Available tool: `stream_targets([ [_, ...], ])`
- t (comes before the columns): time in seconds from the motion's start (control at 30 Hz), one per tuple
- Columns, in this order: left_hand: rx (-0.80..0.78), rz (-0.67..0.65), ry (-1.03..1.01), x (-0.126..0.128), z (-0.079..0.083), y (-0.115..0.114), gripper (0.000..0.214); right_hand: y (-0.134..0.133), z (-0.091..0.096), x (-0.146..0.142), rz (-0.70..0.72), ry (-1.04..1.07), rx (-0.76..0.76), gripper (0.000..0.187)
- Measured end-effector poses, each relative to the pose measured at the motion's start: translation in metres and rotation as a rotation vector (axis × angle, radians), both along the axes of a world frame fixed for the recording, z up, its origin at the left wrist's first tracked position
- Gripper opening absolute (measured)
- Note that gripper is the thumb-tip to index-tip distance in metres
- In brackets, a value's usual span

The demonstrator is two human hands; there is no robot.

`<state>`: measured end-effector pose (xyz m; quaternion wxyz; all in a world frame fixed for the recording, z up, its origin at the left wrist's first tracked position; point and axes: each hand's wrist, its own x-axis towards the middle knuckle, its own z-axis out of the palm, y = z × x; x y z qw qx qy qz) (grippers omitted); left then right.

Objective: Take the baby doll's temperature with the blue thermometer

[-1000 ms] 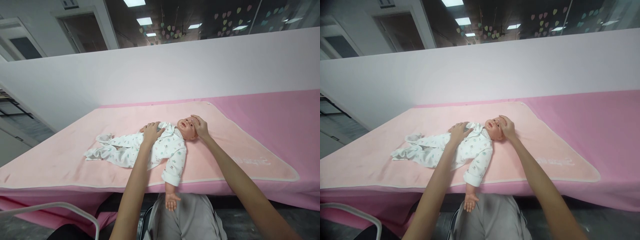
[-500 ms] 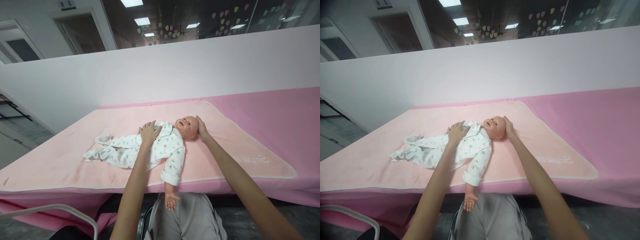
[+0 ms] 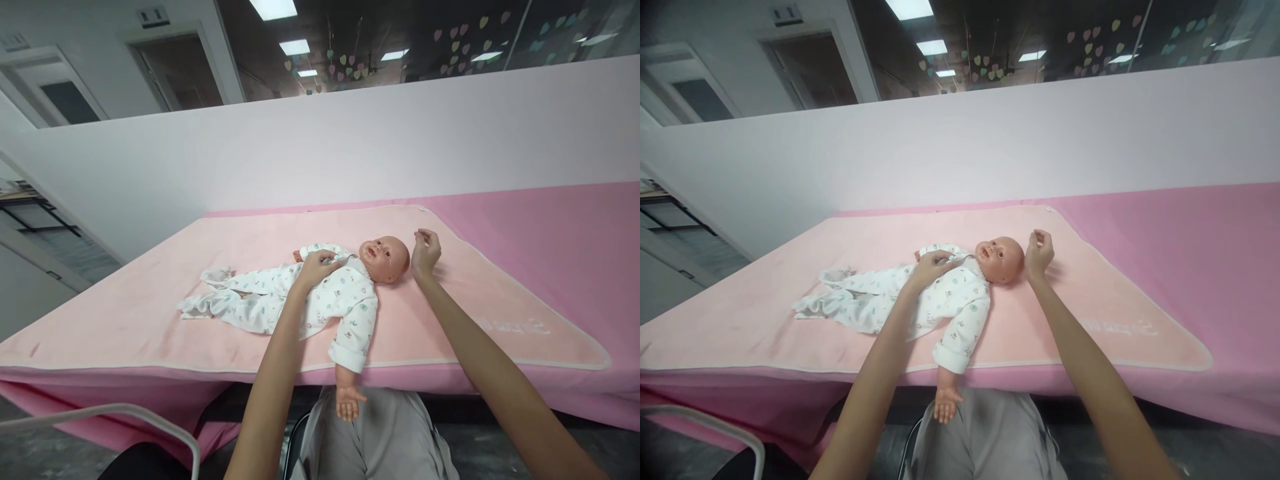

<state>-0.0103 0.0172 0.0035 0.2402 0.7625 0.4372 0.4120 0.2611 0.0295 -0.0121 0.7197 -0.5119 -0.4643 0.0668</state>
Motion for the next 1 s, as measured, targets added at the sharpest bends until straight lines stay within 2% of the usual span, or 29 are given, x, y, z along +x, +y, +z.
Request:
stream_targets([
  [0.1, -0.033, 0.121, -0.091, -0.003, -0.003, 0.008, 0.03, -0.014, 0.006, -0.019, -0.052, -0.391, 0.174, 0.019],
  [0.2, -0.102, 0.155, -0.232, -0.006, -0.005, 0.013, 0.031, -0.029, 0.008, -0.051, 0.044, -1.078, 0.317, 0.016],
  [0.23, -0.12, 0.149, -0.269, -0.006, -0.005, 0.014, 0.03, -0.032, 0.009, -0.064, 0.075, -1.239, 0.307, 0.018],
  [0.3, -0.144, 0.131, -0.321, -0.006, -0.006, 0.016, 0.03, -0.034, 0.012, -0.088, 0.099, -1.426, 0.204, 0.022],
  [0.4, -0.159, 0.106, -0.349, -0.006, -0.007, 0.016, 0.03, -0.026, 0.018, -0.117, 0.103, -1.508, -0.048, 0.021],
  [0.47, -0.159, 0.083, -0.353, -0.005, -0.007, 0.015, 0.03, -0.019, 0.019, -0.128, 0.1, -1.496, -0.199, 0.02],
  [0.53, -0.161, 0.048, -0.368, -0.005, -0.007, 0.014, 0.028, -0.015, 0.017, -0.133, 0.112, -1.441, -0.251, 0.02],
  [0.6, -0.17, 0.046, -0.387, -0.004, -0.006, 0.014, 0.026, -0.016, 0.014, -0.132, 0.149, -1.34, -0.18, 0.022],
  [0.67, -0.178, 0.079, -0.405, -0.004, -0.004, 0.013, 0.027, -0.02, 0.014, -0.126, 0.17, -1.169, -0.044, 0.023],
  [0.73, -0.196, 0.087, -0.419, -0.003, -0.003, 0.012, 0.027, -0.027, 0.018, -0.118, 0.173, -0.946, 0.086, 0.023],
  [0.8, -0.236, 0.039, -0.446, -0.002, -0.001, 0.01, 0.03, -0.034, 0.027, -0.109, 0.155, -0.685, 0.175, 0.023],
  [0.9, -0.294, -0.031, -0.444, -0.002, 0.004, 0.005, 0.032, -0.042, 0.04, -0.098, 0.129, -0.319, 0.176, 0.024],
  [1.0, -0.317, -0.071, -0.398, -0.002, 0.008, -0.002, 0.027, -0.044, 0.042, -0.092, 0.169, -0.083, 0.109, 0.025],
])
